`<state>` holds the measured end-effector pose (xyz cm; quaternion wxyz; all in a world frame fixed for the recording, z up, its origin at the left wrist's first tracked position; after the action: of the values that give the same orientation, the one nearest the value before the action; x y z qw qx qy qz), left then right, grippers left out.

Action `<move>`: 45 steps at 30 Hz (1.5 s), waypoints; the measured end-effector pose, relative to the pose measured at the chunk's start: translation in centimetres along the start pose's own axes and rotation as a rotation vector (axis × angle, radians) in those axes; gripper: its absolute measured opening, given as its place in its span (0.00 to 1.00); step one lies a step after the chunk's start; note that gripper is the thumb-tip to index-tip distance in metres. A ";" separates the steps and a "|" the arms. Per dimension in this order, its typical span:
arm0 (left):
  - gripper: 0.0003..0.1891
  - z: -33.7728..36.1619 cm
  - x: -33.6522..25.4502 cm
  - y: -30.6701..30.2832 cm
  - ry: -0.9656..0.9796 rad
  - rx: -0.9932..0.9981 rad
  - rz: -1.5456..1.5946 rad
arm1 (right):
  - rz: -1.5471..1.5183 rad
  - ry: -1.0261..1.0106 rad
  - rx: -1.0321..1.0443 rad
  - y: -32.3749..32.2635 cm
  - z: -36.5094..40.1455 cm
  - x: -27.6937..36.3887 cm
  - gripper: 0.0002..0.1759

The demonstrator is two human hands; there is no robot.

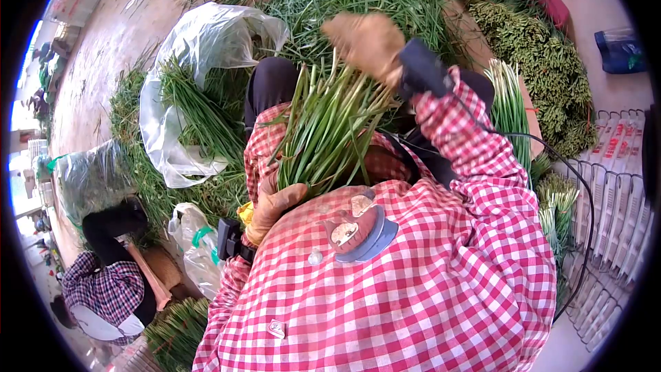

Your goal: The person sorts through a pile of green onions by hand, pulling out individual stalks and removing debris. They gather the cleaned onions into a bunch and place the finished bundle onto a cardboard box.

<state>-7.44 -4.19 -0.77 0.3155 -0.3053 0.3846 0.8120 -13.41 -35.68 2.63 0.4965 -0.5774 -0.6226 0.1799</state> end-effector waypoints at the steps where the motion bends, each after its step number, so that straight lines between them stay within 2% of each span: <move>1: 0.32 -0.4 1.0 -1.4 0.054 0.121 0.094 | 0.091 -0.129 -0.308 -0.7 0.1 -1.9 0.08; 2: 0.34 -1.2 2.8 -4.4 0.111 0.243 0.186 | 0.116 -0.027 -0.321 -1.8 0.7 -2.7 0.08; 4: 0.40 -0.5 1.6 -3.6 0.194 0.108 0.170 | 0.166 0.163 -0.346 -5.1 1.4 -3.6 0.10; 5: 0.40 -0.1 1.4 -3.5 0.197 0.042 0.168 | 0.188 0.258 -0.354 -6.5 1.3 -3.0 0.13; 6: 0.40 0.0 1.3 -3.5 0.187 0.006 0.173 | 0.103 0.351 -0.234 -8.1 1.2 -0.1 0.18; 7: 0.40 0.3 1.2 -3.3 0.176 -0.019 0.181 | -0.043 0.247 -0.112 -8.1 2.1 1.9 0.26; 8: 0.39 0.2 1.1 -3.3 0.165 -0.034 0.193 | -0.160 0.108 0.109 -7.9 2.3 4.4 0.33; 9: 0.39 0.1 1.0 -3.2 0.160 -0.042 0.204 | 0.113 -0.018 0.149 -7.0 3.7 6.9 0.35; 12: 0.38 -1.8 0.2 -2.9 0.139 -0.052 0.235 | 0.026 0.075 0.243 -3.9 6.2 7.0 0.26; 14: 0.38 -2.5 -0.1 -2.6 0.137 -0.061 0.250 | -0.193 0.154 0.345 -3.0 6.9 5.2 0.24; 15: 0.38 -2.6 -0.2 -2.6 0.133 -0.068 0.261 | -0.516 0.338 0.312 -3.3 7.0 5.4 0.15; 17: 0.37 -2.5 -0.1 -2.5 0.126 -0.075 0.274 | -0.310 0.398 0.265 -2.0 7.8 3.3 0.10; 18: 0.37 -2.1 0.0 -2.4 0.128 -0.075 0.279 | -0.416 0.630 0.357 -1.4 7.6 1.6 0.09; 19: 0.37 -1.8 0.1 -2.4 0.128 -0.075 0.283 | -0.172 0.544 0.321 -2.5 7.0 1.2 0.12; 21: 0.36 -0.6 0.7 -2.5 0.135 -0.079 0.291 | 0.023 0.641 0.254 -2.1 7.1 -3.3 0.17; 23: 0.36 -0.4 0.8 -2.8 0.147 -0.095 0.295 | 0.359 0.572 0.101 -2.0 7.6 -7.3 0.11; 25: 0.35 -1.3 0.7 -3.0 0.150 -0.115 0.298 | 0.618 0.026 0.008 -1.4 9.5 -12.4 0.11; 28: 0.34 -1.8 0.6 -3.1 0.150 -0.126 0.293 | 0.747 0.484 0.181 -4.3 5.7 -7.1 0.27; 30: 0.34 -1.9 0.5 -3.0 0.147 -0.127 0.287 | -0.299 0.497 -0.070 -6.5 1.6 1.0 0.32; 31: 0.34 -1.5 0.6 -3.0 0.141 -0.124 0.274 | -0.827 0.443 -0.022 -7.2 0.2 5.5 0.25; 32: 0.33 -0.8 0.8 -2.9 0.138 -0.120 0.263 | -1.060 0.390 0.070 -8.2 -0.5 8.5 0.20; 33: 0.33 0.0 1.1 -2.8 0.138 -0.109 0.255 | -1.105 0.569 0.149 -8.1 -0.9 10.7 0.24; 34: 0.33 0.5 1.2 -2.7 0.140 -0.105 0.253 | -1.137 0.630 0.199 -6.5 -0.9 11.4 0.28; 35: 0.33 1.1 1.4 -2.7 0.139 -0.103 0.252 | -1.010 0.575 0.284 -5.4 -1.0 11.7 0.31; 37: 0.32 1.4 1.6 -2.8 0.142 -0.103 0.258 | -0.897 0.602 0.652 -2.4 -1.7 12.5 0.24; 40: 0.31 -0.2 1.0 -3.2 0.150 -0.111 0.301 | -0.866 0.483 0.563 -2.1 -2.0 12.3 0.14; 41: 0.31 -0.9 0.7 -3.2 0.150 -0.114 0.318 | -0.981 0.438 0.404 -2.4 -1.9 12.3 0.08; 43: 0.31 -2.1 0.1 -3.2 0.149 -0.112 0.349 | -0.739 0.181 0.249 -3.2 -2.9 11.6 0.08; 44: 0.31 -2.6 -0.1 -3.0 0.143 -0.110 0.360 | -0.488 0.057 0.076 -3.9 -3.2 10.8 0.07; 45: 0.30 -3.0 -0.3 -3.0 0.140 -0.110 0.369 | -0.380 -0.024 -0.080 -4.5 -3.4 9.5 0.06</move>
<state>-4.29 -5.17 -3.39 0.1165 -0.3022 0.4103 0.8525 -11.51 -29.52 11.64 0.4908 -0.4666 -0.7329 0.0652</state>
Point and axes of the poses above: each hand's wrist, its own z-axis away from the middle knuckle, its own y-axis out of the palm, x = y × z, the point moved 4 cm from there along -z, towards the middle knuckle, and after that the axes turned 1 degree about -z, right-handed, at the moved point
